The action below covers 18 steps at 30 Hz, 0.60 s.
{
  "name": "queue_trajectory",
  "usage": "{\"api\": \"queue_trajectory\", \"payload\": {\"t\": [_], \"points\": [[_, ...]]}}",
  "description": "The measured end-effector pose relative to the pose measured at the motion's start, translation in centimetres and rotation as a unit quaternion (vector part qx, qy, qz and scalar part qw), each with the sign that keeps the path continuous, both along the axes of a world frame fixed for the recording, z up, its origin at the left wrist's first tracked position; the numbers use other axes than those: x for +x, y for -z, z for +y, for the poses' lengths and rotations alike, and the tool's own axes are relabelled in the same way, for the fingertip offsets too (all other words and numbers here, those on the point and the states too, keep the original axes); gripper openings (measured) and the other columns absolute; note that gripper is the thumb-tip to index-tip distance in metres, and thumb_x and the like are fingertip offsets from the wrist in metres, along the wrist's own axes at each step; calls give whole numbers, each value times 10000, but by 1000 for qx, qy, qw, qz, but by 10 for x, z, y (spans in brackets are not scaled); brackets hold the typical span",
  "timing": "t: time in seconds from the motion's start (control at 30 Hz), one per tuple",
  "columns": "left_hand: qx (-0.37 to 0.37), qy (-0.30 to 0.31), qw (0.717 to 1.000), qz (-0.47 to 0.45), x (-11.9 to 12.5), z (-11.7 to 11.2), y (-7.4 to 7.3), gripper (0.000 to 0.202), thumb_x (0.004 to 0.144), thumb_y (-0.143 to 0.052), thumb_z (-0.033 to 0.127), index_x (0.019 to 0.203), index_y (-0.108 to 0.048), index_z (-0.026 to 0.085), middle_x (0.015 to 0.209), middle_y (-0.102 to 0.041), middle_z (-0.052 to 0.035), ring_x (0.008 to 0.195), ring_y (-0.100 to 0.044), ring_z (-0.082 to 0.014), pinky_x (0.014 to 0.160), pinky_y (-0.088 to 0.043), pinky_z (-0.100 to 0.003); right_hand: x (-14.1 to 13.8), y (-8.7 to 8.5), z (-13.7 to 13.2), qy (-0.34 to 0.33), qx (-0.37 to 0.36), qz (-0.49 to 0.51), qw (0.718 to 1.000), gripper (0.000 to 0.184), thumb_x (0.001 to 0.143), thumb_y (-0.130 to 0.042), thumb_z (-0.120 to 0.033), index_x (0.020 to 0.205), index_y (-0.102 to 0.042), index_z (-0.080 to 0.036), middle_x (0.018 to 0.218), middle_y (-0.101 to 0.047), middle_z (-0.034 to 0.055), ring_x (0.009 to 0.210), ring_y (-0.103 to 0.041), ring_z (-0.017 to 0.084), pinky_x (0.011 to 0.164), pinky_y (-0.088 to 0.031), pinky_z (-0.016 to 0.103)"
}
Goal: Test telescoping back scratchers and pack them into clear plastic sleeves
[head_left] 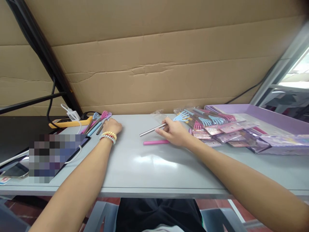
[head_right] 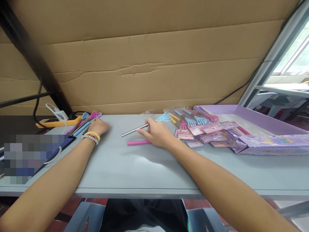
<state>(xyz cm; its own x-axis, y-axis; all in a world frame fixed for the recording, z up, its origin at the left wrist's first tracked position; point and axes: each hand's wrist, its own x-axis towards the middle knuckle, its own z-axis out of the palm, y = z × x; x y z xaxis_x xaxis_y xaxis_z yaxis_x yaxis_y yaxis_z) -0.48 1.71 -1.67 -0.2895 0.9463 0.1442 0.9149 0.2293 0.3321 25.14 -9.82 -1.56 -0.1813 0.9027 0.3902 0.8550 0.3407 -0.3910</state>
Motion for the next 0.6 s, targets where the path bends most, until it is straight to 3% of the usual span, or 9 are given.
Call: {"api": "queue_trajectory", "payload": {"t": [0.17, 0.27, 0.33, 0.43, 0.5, 0.6], "points": [[-30, 66, 997, 19, 1, -1, -1, 383, 748, -475, 230, 1065, -587, 47, 1089, -600, -267, 999, -590, -357, 817, -465, -436, 0, 2, 1, 0, 13, -5, 1000, 247, 921, -543, -358, 991, -419, -156, 652, -573, -27, 636, -548, 134, 565, -300, 202], [-8, 156, 987, 26, 9, -4, 0, 286, 781, -461, 235, 990, -626, 130, 1083, -623, -183, 1050, -566, -308, 889, -438, -395, 0, 4, 3, 16, 12, -5, 1000, 142, 955, -474, -272, 1024, -431, -156, 683, -580, -11, 649, -545, 139, 572, -297, 203], [47, 260, 964, 23, 17, -9, 2, 286, 817, -421, 224, 1028, -601, 157, 1113, -605, -139, 1076, -542, -259, 938, -411, -358, 1, 3, 5, 46, 10, 0, 999, 127, 958, -453, -233, 1054, -429, -153, 714, -589, 3, 667, -552, 144, 574, -294, 203], [126, 403, 906, 8, 31, -16, 7, 289, 843, -374, 201, 1057, -563, 158, 1101, -574, -118, 1045, -528, -225, 938, -410, -348, 0, 0, 5, 118, 18, -5, 993, 136, 961, -438, -217, 1076, -421, -146, 737, -597, 19, 698, -565, 158, 578, -284, 210], [137, 455, 880, -2, 39, -21, 10, 274, 847, -366, 193, 1051, -545, 167, 1089, -559, -104, 1009, -527, -216, 915, -423, -354, 0, -4, 4, 156, 23, -19, 987, 139, 968, -428, -220, 1082, -420, -141, 738, -600, 26, 723, -571, 169, 583, -278, 218], [139, 487, 862, -11, 43, -23, 13, 241, 851, -368, 193, 1037, -521, 179, 1090, -541, -89, 971, -524, -206, 895, -432, -360, -1, -9, 1, 184, 16, -42, 982, 146, 974, -424, -235, 1082, -431, -135, 722, -599, 31, 745, -575, 184, 585, -266, 230]]}}
